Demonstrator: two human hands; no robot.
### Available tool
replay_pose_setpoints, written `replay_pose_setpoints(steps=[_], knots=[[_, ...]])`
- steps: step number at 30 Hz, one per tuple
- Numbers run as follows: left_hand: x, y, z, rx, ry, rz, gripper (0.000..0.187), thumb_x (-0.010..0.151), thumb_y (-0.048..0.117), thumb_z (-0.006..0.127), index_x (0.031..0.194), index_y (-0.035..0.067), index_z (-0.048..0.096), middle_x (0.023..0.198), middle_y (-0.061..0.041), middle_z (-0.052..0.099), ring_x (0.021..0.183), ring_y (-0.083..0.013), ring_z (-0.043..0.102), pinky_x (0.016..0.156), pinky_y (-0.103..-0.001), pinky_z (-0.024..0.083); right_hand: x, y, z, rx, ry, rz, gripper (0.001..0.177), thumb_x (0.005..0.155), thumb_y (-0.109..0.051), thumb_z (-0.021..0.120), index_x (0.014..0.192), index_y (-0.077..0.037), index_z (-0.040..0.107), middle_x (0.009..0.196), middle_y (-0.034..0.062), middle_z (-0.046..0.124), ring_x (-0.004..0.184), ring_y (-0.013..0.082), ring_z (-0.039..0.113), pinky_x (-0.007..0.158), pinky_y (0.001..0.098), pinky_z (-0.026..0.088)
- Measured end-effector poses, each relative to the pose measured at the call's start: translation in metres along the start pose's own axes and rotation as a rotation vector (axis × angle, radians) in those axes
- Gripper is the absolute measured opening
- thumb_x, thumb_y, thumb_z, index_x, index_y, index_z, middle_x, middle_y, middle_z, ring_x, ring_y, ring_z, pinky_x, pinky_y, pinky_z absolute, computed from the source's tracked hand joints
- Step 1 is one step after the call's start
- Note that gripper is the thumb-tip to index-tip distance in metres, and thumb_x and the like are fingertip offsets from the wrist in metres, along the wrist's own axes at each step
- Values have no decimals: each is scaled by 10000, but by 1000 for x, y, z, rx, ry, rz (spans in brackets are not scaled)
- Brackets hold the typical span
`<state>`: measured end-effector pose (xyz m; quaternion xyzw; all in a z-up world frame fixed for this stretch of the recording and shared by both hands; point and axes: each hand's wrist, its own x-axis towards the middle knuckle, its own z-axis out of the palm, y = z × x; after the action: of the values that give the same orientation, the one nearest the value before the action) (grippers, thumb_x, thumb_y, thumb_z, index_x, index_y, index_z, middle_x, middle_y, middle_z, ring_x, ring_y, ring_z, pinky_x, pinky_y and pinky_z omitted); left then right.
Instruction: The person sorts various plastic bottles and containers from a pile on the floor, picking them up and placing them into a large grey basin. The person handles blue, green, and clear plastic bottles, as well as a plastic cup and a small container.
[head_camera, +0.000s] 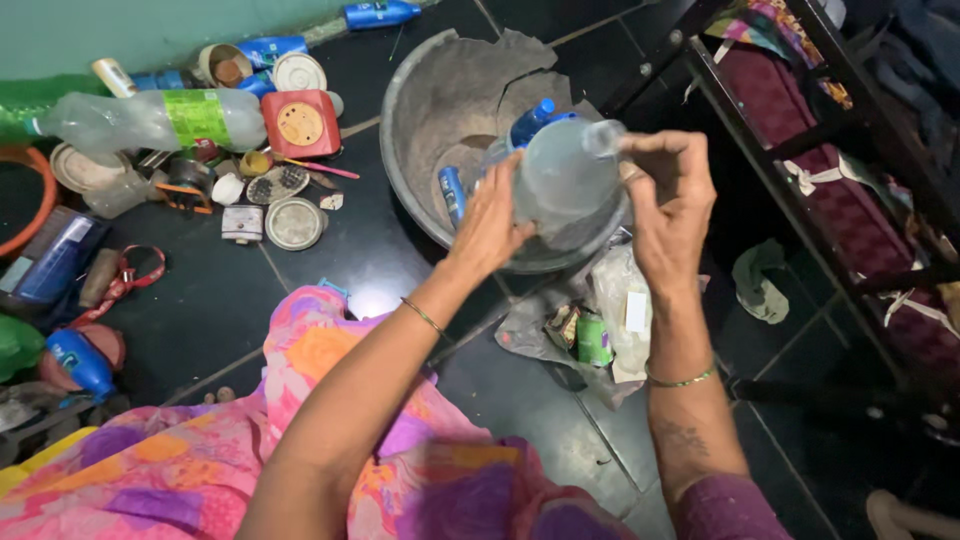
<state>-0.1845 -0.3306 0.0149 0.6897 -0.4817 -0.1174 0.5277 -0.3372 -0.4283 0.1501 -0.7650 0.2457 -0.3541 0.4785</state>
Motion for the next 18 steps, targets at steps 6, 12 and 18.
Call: replay_pose_setpoints(steps=[6,12,18], knots=[[-9,-9,44,-214,-118,-15,781,776,-29,758,1463,60,398,1367,-225,515,1292,-461,524,1052,-479,473,-6,84,31,-132,-148,102,554,875,115,585,1400,-41,505,1309,144,648,1201,200,650,959,347,580],[-19,-32,59,-180,-261,-19,684,790,-45,712,1413,66,451,1379,-251,521,1281,-482,526,1045,-504,461,-20,176,36,-121,-142,117,631,771,148,695,1363,-6,539,1314,160,641,1250,237,624,1035,344,528],[-9,-34,72,-83,-298,-139,710,789,39,739,1405,-20,391,1345,-302,532,1235,-501,539,1028,-523,462,-25,209,23,-276,-37,227,501,759,140,742,1235,4,661,1209,129,716,1127,209,672,948,338,566]])
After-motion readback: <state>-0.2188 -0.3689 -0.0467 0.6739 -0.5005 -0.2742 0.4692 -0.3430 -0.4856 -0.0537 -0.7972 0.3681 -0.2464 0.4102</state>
